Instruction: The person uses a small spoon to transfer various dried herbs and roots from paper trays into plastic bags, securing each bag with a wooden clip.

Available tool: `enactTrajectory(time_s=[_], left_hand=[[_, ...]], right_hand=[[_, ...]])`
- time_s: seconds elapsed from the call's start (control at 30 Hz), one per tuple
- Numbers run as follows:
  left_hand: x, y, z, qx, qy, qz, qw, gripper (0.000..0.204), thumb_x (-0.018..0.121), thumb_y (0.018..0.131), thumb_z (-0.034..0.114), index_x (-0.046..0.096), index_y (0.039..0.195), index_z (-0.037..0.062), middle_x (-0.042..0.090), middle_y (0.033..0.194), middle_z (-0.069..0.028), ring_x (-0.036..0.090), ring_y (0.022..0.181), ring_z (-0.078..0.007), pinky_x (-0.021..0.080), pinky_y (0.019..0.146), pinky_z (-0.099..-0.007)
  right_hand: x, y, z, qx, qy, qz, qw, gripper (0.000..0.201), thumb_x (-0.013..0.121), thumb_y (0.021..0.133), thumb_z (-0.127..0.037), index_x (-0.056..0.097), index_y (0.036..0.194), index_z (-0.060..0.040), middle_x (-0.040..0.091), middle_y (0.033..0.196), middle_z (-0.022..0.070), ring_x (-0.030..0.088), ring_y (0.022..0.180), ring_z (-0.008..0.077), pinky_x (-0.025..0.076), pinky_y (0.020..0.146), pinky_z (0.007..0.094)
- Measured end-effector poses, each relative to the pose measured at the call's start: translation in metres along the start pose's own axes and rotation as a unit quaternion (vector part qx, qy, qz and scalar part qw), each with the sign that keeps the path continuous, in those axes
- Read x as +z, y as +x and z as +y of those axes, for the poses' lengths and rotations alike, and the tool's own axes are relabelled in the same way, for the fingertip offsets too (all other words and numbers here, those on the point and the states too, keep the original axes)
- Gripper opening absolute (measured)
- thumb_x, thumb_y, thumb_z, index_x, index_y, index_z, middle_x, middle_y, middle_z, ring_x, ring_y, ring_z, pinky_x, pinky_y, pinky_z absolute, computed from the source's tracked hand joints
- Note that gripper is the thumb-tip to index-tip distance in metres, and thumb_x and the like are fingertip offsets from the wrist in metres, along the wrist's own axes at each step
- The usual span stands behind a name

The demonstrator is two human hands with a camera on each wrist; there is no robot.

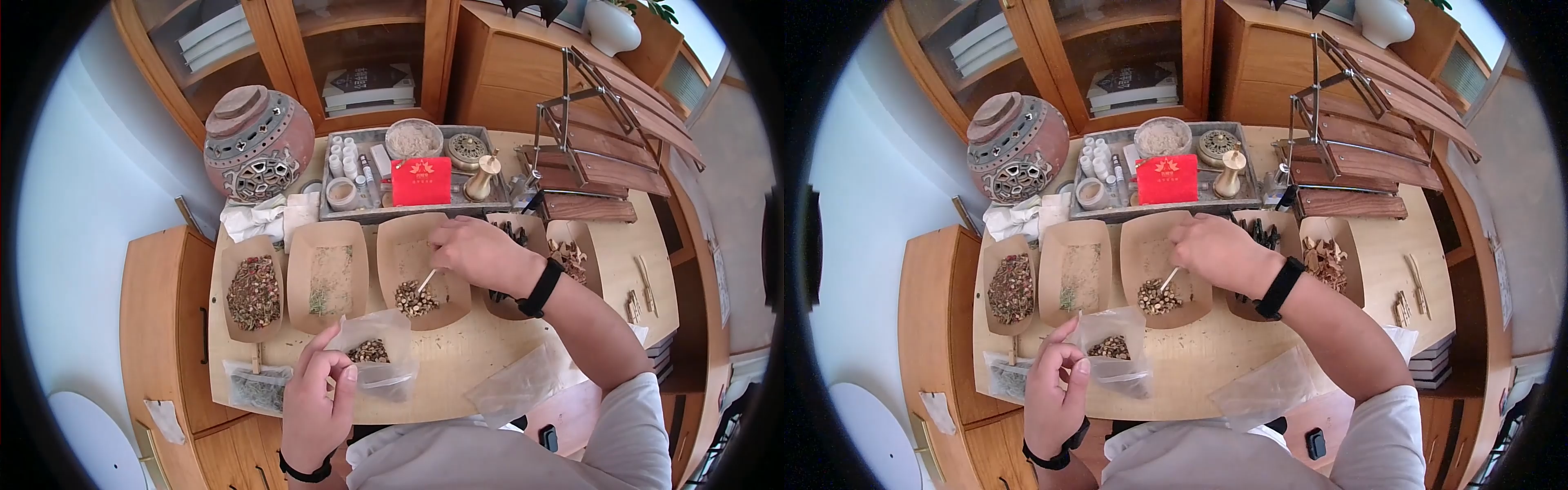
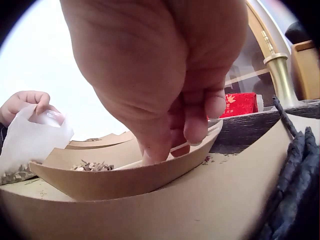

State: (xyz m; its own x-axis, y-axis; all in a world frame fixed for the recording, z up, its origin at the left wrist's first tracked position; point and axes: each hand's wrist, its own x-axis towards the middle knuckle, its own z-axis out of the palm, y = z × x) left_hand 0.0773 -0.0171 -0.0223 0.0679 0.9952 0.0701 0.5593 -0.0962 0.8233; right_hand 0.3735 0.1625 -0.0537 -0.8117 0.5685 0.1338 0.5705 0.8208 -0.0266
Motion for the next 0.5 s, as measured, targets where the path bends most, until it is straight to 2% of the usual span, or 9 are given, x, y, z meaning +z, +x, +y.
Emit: enactTrajectory(time_s=[0.3, 0.5], left_hand=[[-0.0003, -0.0009, -0.0010, 0.006, 0.010, 0.000, 1.000, 0.015, 0.066, 0.103, 0.012, 0.063, 0.104, -0.0022, 0.065, 0.146, -0.0254, 0.070, 0.074, -0.0212, 0.058, 0.072, -0.0348], [-0.0002, -0.0011, 0.0019, 0.008, 0.009, 0.004, 1.000, 0.013, 0.066, 0.103, 0.010, 0.063, 0.104, -0.0023, 0.065, 0.146, -0.0254, 0.070, 0.075, -0.0214, 0.058, 0.072, -0.0350]], right_hand=[[0.0013, -0.0014, 0.0035, 0.006, 0.107, 0.004, 0.994, 0.001, 0.075, 0.084, -0.013, 0.074, 0.084, -0.0117, 0.065, 0.091, 0.0067, 0.069, 0.096, 0.0295, 0.056, 0.087, 0.0434], [-0.0051, -0.0029, 0.0080, 0.013, 0.145, 0.001, 0.989, 0.007, 0.081, 0.085, -0.014, 0.078, 0.091, -0.0105, 0.069, 0.094, 0.0066, 0.070, 0.095, 0.0305, 0.057, 0.083, 0.0443]])
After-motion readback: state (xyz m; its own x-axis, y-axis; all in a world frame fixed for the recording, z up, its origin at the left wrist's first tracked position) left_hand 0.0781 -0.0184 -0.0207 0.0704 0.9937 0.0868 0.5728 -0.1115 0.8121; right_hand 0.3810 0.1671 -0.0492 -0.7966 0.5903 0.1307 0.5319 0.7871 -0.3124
